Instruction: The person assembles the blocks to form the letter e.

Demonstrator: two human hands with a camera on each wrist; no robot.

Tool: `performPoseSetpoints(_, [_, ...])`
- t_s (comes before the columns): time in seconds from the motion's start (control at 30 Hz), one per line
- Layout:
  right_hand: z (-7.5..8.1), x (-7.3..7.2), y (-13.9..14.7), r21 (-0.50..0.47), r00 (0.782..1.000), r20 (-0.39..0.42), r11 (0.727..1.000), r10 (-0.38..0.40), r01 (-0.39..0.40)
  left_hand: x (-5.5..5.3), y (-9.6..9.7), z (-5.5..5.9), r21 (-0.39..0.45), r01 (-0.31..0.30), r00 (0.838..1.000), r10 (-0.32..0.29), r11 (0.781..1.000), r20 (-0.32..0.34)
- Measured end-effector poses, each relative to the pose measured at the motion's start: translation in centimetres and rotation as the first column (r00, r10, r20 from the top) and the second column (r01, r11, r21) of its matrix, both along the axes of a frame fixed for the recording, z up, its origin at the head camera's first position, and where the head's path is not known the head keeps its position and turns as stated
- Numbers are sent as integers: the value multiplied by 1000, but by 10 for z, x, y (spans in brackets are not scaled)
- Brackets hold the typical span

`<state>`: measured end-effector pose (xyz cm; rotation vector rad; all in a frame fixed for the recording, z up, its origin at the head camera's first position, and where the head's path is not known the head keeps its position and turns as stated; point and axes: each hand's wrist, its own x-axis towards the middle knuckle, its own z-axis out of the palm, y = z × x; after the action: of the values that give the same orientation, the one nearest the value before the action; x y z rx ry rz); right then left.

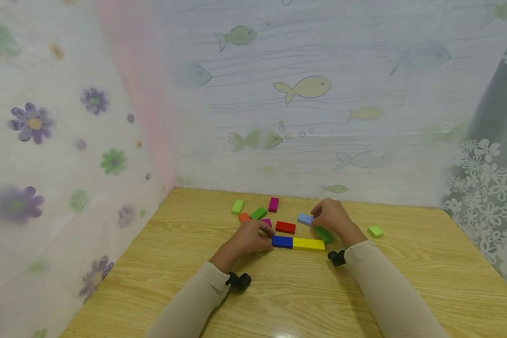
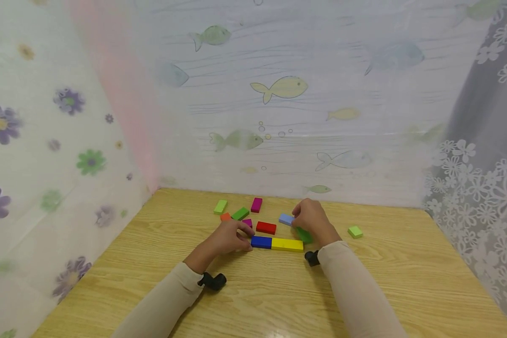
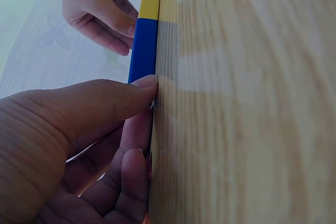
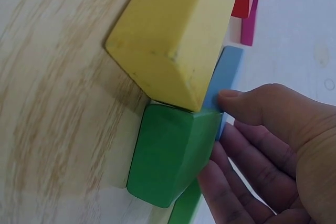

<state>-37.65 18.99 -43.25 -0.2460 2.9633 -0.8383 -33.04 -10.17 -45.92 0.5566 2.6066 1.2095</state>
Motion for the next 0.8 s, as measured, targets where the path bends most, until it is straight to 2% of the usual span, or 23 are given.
performPoseSetpoints(0.4, [3,2,-2,-5,1000,-2,1000,10,-10,1,-1,0,-2,0,1000,0,1000,2])
performPoseSetpoints(0.6, [8,3,-13,-39,998,-17,997,62,-63,0,-1,-1,6,0,1000,0,1000,6])
performPoseSetpoints(0.8, [6,2,-27,-47,992,-11,991,125,-126,-3,1,-2,-8,-8,1000,8,1000,3])
